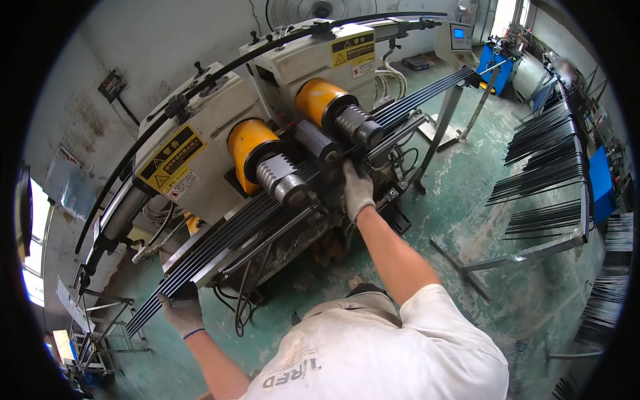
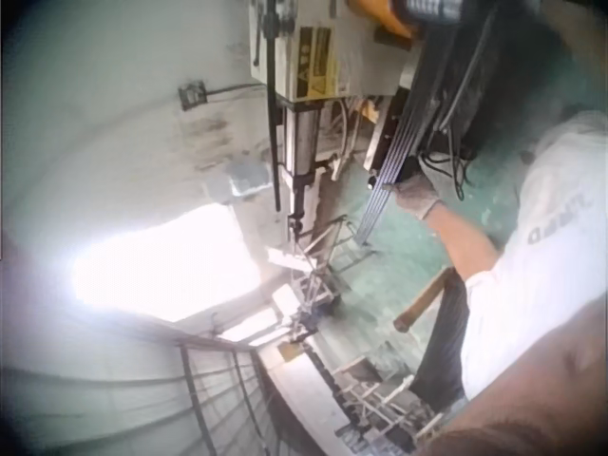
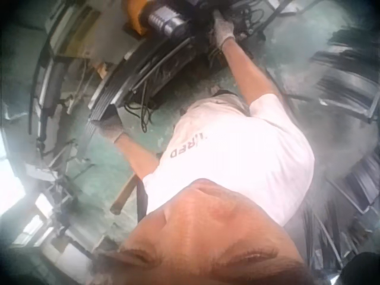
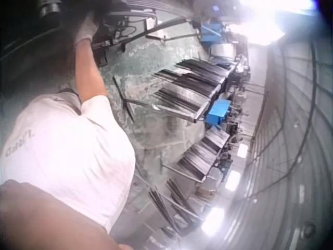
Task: The person repeatedly feeds straight metal rods into a bending machine, pulls them through to form a curved shape, and stacks the finished pieces on a nearby rack. The process is repeated continuously throughout the clip.
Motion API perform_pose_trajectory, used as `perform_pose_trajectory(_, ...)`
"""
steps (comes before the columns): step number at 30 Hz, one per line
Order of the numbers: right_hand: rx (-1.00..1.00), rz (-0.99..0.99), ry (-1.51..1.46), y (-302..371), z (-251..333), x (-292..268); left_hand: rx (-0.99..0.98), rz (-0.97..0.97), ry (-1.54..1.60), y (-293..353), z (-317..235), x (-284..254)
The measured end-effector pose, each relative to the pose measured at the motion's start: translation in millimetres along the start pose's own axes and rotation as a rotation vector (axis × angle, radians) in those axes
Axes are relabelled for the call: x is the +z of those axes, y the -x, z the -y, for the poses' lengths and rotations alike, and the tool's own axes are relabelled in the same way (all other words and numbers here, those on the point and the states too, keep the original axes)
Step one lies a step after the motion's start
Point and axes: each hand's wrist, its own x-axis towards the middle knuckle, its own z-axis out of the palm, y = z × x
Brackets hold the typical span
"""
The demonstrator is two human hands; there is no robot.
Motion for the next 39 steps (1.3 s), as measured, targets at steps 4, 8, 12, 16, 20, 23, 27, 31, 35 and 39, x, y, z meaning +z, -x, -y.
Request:
perform_pose_trajectory(4, 0.175, 0.029, -0.257, -10, 13, 25, 0.074, -0.189, 0.118, -8, -2, 8)
perform_pose_trajectory(8, 0.167, 0.032, -0.266, -24, 18, 25, 0.049, -0.224, 0.116, -10, 4, 18)
perform_pose_trajectory(12, 0.208, 0.029, -0.224, -30, 16, 24, 0.089, -0.377, 0.102, -13, 3, 23)
perform_pose_trajectory(16, 0.223, 0.027, -0.205, -35, 21, 16, 0.069, -0.453, 0.033, -15, 9, 40)
perform_pose_trajectory(20, 0.247, 0.037, -0.153, -35, 16, 24, 0.234, 0.075, -0.292, -25, -50, 9)
perform_pose_trajectory(23, 0.264, 0.035, -0.242, -43, 21, 22, 0.620, -0.250, -0.827, 0, -78, 102)
perform_pose_trajectory(27, 0.253, 0.036, -0.230, -40, 35, 32, 1.075, -0.363, -1.576, 6, -127, 151)
perform_pose_trajectory(31, 0.172, 0.161, -0.209, -64, 20, 33, 1.195, -0.168, -1.314, 13, -133, 230)
perform_pose_trajectory(35, 0.165, 0.210, -0.173, -68, 27, 33, 0.729, 0.000, -0.738, 9, -101, 319)
perform_pose_trajectory(39, 0.031, 0.249, -0.186, -73, 24, 27, 0.848, 0.188, -1.020, 1, -65, 374)
